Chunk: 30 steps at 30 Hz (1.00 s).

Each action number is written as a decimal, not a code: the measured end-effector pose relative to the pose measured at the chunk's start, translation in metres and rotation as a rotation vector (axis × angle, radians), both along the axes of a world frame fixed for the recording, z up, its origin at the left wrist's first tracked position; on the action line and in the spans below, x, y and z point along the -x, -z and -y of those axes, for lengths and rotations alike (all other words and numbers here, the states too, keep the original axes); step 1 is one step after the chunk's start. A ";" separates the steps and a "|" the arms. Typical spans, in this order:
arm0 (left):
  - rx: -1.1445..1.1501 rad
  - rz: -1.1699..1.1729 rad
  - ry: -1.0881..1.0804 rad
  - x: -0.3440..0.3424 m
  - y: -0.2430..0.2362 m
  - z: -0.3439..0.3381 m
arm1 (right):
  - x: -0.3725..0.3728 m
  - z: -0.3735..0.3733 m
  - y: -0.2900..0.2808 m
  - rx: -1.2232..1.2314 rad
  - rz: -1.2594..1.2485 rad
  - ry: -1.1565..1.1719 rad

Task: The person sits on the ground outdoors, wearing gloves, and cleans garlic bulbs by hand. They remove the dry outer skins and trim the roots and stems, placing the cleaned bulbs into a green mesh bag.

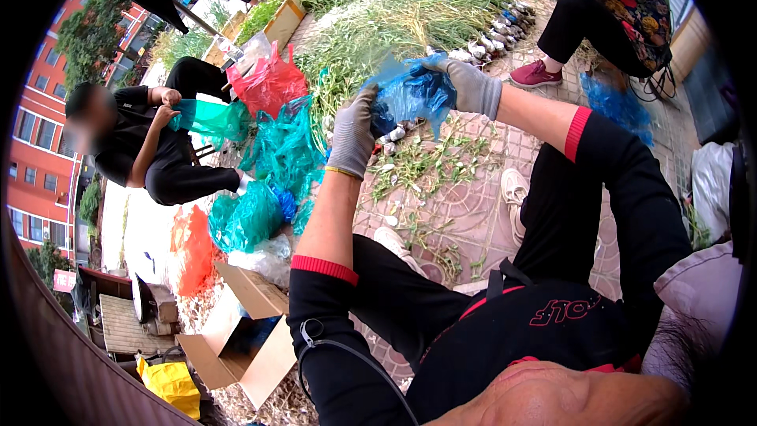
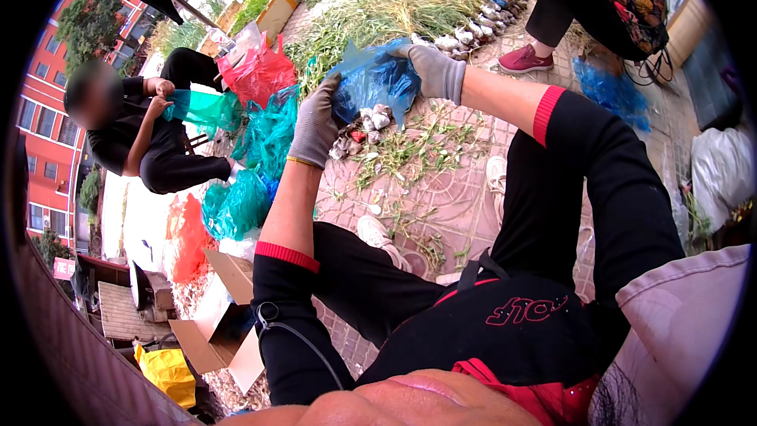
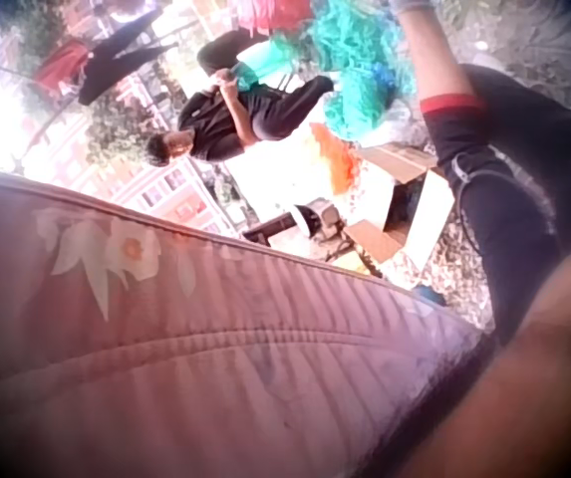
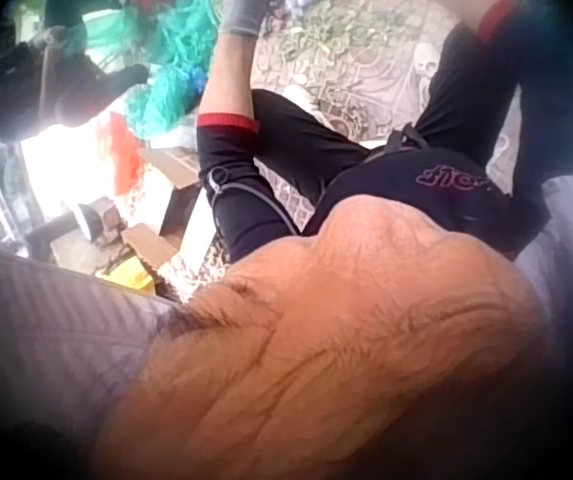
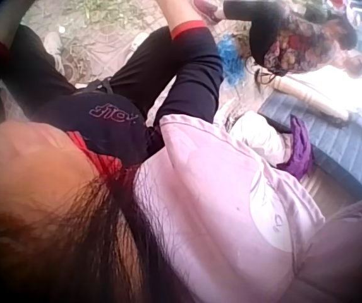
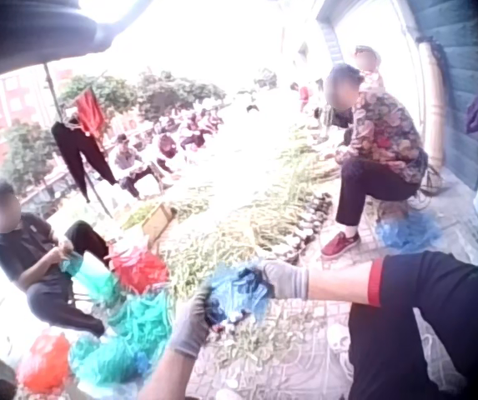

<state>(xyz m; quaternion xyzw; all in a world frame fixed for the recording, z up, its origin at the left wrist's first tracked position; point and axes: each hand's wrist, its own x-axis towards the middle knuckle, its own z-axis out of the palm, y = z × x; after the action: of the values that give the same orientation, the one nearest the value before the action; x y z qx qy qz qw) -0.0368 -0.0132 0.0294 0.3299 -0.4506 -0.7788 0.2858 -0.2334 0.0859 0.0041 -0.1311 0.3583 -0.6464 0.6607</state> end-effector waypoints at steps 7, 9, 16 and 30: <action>0.097 0.046 0.142 -0.006 -0.005 -0.006 | 0.000 -0.007 0.000 0.067 -0.078 -0.102; 0.099 0.054 0.134 -0.003 -0.003 -0.009 | 0.001 -0.006 0.002 -0.008 -0.128 -0.101; 0.019 0.193 0.062 0.000 0.008 0.007 | -0.001 -0.002 -0.002 -0.056 0.015 0.039; 0.038 0.088 0.028 -0.002 0.016 0.010 | -0.011 -0.016 -0.031 0.020 0.152 0.031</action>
<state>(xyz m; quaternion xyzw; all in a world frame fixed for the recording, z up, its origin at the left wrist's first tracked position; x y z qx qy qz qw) -0.0350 -0.0228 0.0131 0.3520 -0.4821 -0.7586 0.2611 -0.2226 0.1016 0.0348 -0.0826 0.3024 -0.6683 0.6746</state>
